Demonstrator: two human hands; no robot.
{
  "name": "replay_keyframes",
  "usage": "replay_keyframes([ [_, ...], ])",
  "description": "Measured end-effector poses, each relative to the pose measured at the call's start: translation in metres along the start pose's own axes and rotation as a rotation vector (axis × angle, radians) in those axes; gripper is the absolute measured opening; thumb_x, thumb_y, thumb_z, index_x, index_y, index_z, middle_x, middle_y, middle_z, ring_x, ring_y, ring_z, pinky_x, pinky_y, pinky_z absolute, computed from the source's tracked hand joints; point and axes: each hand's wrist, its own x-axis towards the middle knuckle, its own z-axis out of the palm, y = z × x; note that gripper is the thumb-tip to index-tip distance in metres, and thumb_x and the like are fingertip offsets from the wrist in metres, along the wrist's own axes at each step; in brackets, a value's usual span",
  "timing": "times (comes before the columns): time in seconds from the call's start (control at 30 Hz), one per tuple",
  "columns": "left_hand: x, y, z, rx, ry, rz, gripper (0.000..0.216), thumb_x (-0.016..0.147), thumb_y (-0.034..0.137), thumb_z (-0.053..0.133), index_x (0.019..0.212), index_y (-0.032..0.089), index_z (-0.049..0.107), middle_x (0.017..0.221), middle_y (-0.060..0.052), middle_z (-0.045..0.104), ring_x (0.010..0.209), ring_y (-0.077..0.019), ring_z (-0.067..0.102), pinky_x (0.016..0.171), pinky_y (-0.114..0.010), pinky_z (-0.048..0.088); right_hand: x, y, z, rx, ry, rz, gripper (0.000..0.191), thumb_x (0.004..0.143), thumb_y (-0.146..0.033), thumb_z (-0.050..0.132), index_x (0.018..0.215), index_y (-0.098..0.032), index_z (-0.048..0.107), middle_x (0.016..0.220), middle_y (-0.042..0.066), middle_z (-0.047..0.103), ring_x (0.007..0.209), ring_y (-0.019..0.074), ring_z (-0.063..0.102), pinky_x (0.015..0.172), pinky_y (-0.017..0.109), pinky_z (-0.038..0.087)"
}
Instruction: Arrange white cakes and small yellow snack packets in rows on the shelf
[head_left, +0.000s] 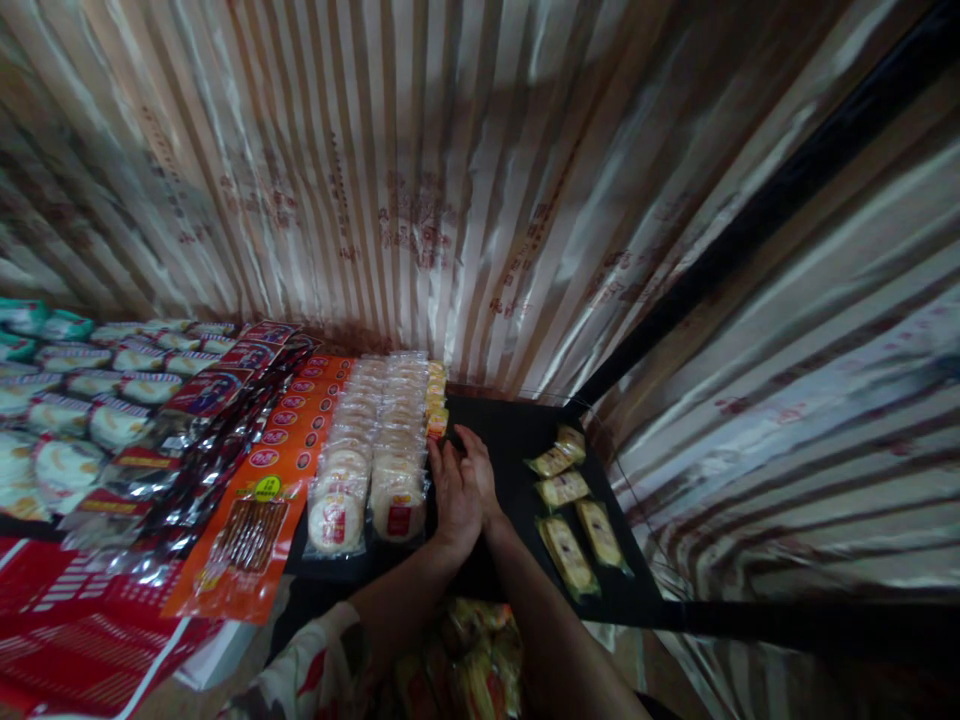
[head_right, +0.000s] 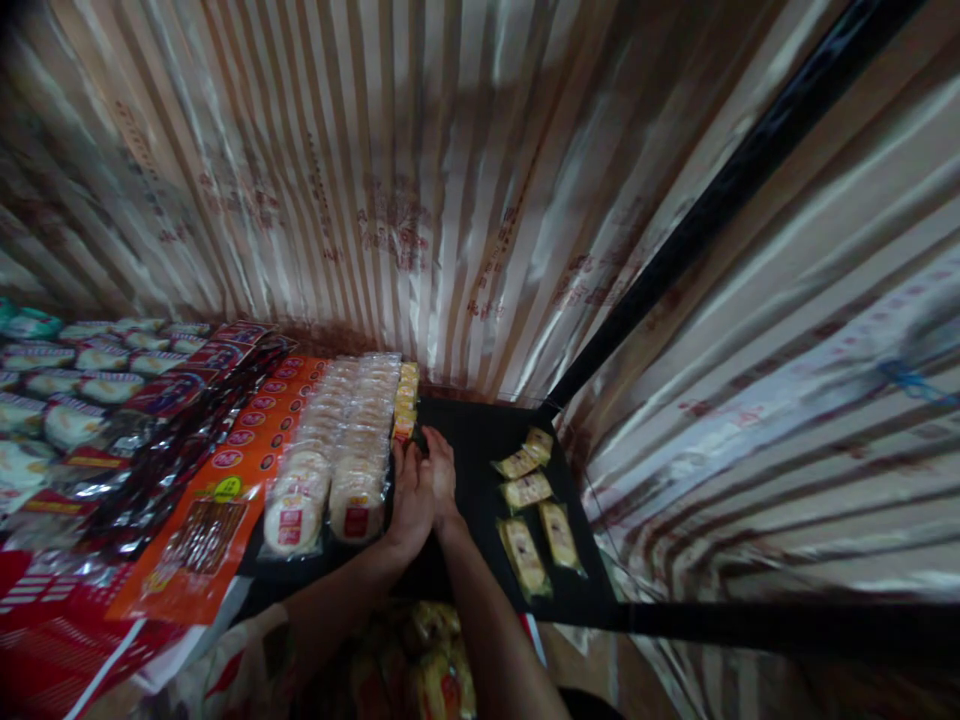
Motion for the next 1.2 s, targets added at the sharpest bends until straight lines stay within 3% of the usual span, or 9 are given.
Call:
replay_keyframes([
  [0.17, -0.024, 0.010, -0.005, -0.002, -0.055, -0.066, 0.044, 0.087, 0.020, 0.032, 0.126, 0.004, 0.044, 0.146, -0.019, 0.026, 0.136, -0.0230, 0.024, 0.112, -0.036, 0.024, -0.001, 0.028, -0.045, -0.064, 0.019, 0.000, 0.038, 0.077, -0.020, 0.041, 0.109, -0.014, 0.061, 0.117, 0.013, 0.060, 0.109, 0.0209, 0.054, 0.096, 0.037, 0.042],
  [0.43, -0.080, 0.007, 0.006, 0.030, -0.267, 0.002, 0.044, 0.087, 0.025, 0.033, 0.121, 0.005, 0.051, 0.140, -0.017, 0.039, 0.132, -0.0198, 0.034, 0.111, -0.032, 0.026, -0.070, 0.034, -0.106, -0.390, 0.195, -0.086, 0.036, 0.084, -0.024, 0.037, 0.104, -0.011, 0.064, 0.114, 0.015, 0.060, 0.107, 0.0244, 0.050, 0.094, 0.042, 0.043],
  [0.57, -0.106, 0.011, 0.009, 0.039, -0.360, 0.051, 0.043, 0.085, 0.021, 0.033, 0.119, 0.006, 0.054, 0.134, -0.015, 0.048, 0.132, -0.0187, 0.033, 0.112, -0.032, 0.026, -0.101, 0.045, -0.129, -0.557, 0.211, -0.079, 0.036, 0.085, -0.025, 0.037, 0.107, -0.012, 0.063, 0.115, 0.014, 0.060, 0.110, 0.0257, 0.048, 0.095, 0.043, 0.040],
  [0.77, -0.130, 0.009, 0.007, 0.061, -0.412, 0.070, 0.042, 0.083, 0.019, 0.036, 0.116, 0.004, 0.057, 0.132, -0.017, 0.049, 0.130, -0.0219, 0.038, 0.111, -0.033, 0.027, -0.129, 0.054, -0.138, -0.559, 0.158, 0.033, 0.040, 0.083, -0.023, 0.037, 0.116, -0.013, 0.057, 0.123, 0.013, 0.054, 0.109, 0.0253, 0.049, 0.094, 0.040, 0.041],
  [0.93, -0.138, -0.003, 0.002, 0.089, -0.359, 0.076, 0.041, 0.080, 0.017, 0.042, 0.116, 0.009, 0.058, 0.134, -0.015, 0.048, 0.127, -0.0235, 0.041, 0.110, -0.035, 0.031, -0.137, 0.034, -0.134, -0.393, 0.056, 0.027, 0.041, 0.080, -0.019, 0.039, 0.117, -0.018, 0.058, 0.122, 0.011, 0.055, 0.109, 0.0236, 0.051, 0.095, 0.037, 0.042],
  [1.07, -0.139, -0.006, -0.013, 0.063, -0.364, 0.092, 0.049, 0.073, 0.010, 0.046, 0.121, 0.007, 0.054, 0.136, -0.015, 0.045, 0.128, -0.0231, 0.039, 0.111, -0.033, 0.028, -0.139, 0.016, -0.132, -0.240, -0.024, 0.063, 0.041, 0.074, -0.018, 0.043, 0.111, -0.013, 0.061, 0.117, 0.013, 0.060, 0.107, 0.0237, 0.055, 0.096, 0.036, 0.041],
  [1.2, -0.138, -0.005, -0.036, 0.051, -0.360, 0.084, 0.058, 0.069, 0.002, 0.042, 0.125, 0.009, 0.050, 0.140, -0.012, 0.040, 0.131, -0.0192, 0.036, 0.112, -0.029, 0.025, -0.136, 0.007, -0.134, 0.017, -0.029, 0.240, 0.038, 0.071, -0.025, 0.046, 0.104, -0.016, 0.064, 0.106, 0.009, 0.067, 0.099, 0.0235, 0.061, 0.092, 0.037, 0.043],
])
